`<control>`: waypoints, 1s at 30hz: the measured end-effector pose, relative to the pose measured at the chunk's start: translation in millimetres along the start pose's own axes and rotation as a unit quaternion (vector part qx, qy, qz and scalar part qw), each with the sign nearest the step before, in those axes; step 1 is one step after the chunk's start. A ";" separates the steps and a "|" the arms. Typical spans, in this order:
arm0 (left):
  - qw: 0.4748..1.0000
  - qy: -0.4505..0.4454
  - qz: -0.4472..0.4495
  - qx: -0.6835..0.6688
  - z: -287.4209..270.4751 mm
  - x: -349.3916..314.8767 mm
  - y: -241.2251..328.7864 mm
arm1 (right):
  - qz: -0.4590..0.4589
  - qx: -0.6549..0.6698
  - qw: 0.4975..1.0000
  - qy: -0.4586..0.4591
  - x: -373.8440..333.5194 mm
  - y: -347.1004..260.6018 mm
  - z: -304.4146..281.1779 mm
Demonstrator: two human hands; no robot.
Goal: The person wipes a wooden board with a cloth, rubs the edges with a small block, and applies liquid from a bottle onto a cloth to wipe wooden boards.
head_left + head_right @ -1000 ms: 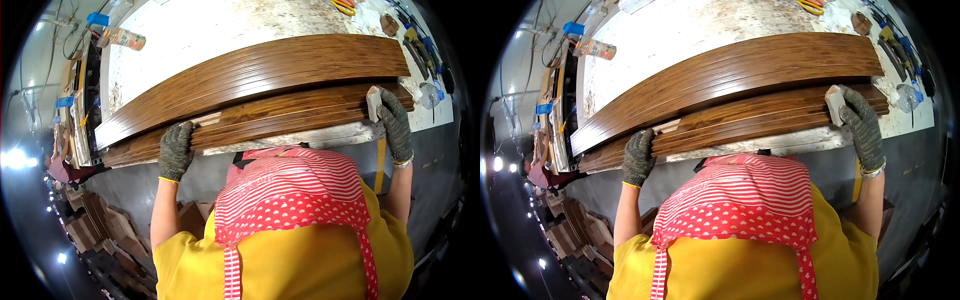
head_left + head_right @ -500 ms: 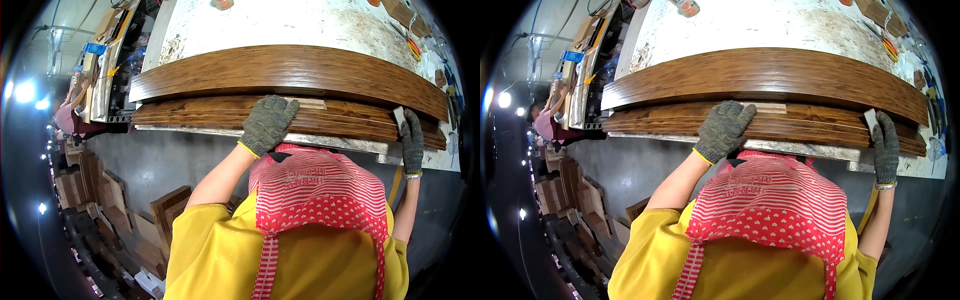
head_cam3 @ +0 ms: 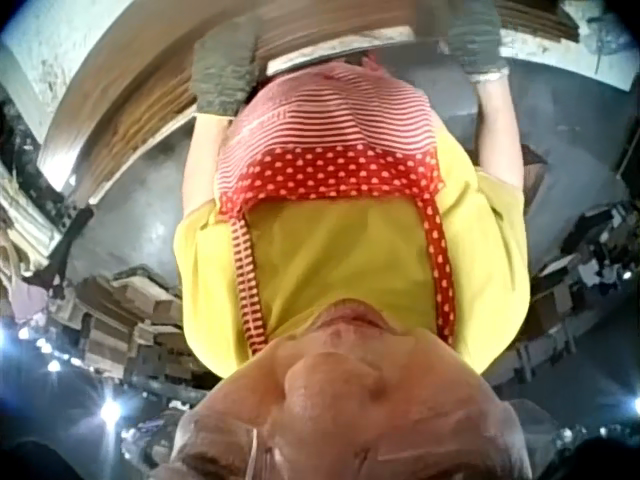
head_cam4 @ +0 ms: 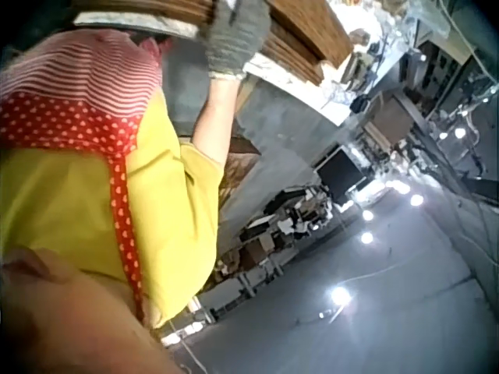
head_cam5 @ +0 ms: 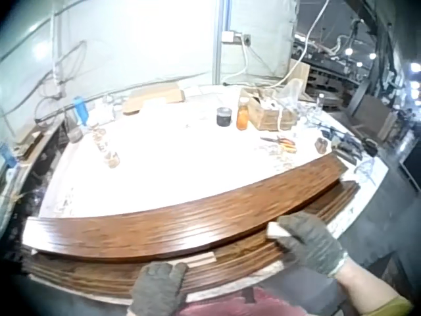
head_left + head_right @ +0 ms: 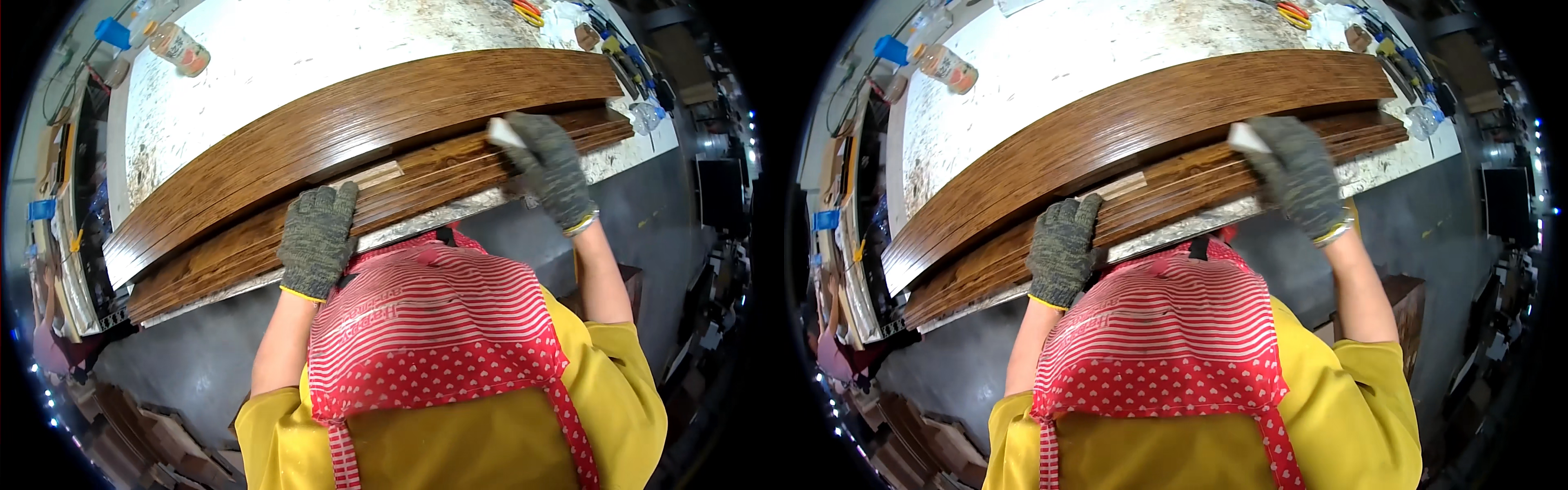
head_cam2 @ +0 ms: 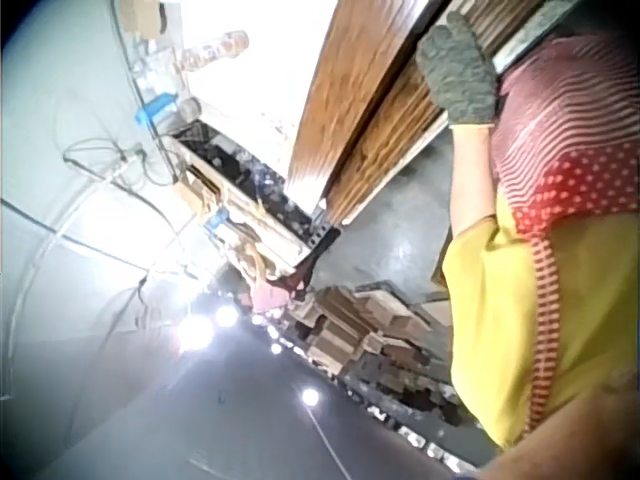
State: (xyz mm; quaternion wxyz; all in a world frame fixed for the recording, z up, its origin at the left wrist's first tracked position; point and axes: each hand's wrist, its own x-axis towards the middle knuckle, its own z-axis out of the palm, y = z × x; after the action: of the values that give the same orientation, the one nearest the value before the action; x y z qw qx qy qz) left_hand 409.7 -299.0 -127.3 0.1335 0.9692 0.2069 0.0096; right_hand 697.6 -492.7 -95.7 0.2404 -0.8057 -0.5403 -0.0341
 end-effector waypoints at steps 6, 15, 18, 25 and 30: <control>0.999 -0.036 0.004 0.009 -11.4 13.2 -0.3 | -0.117 0.033 0.992 -0.034 13.4 -79.8 32.3; 0.998 -0.051 0.002 0.029 -12.7 9.7 0.3 | -0.088 0.015 0.996 -0.022 6.5 -18.0 13.3; 0.998 -0.046 0.018 0.041 -6.8 12.8 -2.3 | -0.085 -0.021 0.996 0.031 -0.2 -18.7 17.5; 0.996 -0.080 0.008 0.028 -13.8 12.4 -2.3 | -0.143 -0.064 0.982 0.101 -12.9 -26.8 24.0; 0.997 -0.077 0.007 0.033 -16.4 13.7 2.1 | -0.052 -0.096 0.992 0.062 -9.1 -17.0 3.6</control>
State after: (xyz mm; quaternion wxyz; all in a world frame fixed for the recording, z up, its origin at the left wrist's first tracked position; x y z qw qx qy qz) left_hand 421.8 -291.2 -111.5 0.1170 0.9723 0.1897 -0.0704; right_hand 678.0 -493.9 -95.8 0.1930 -0.7920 -0.5599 -0.1485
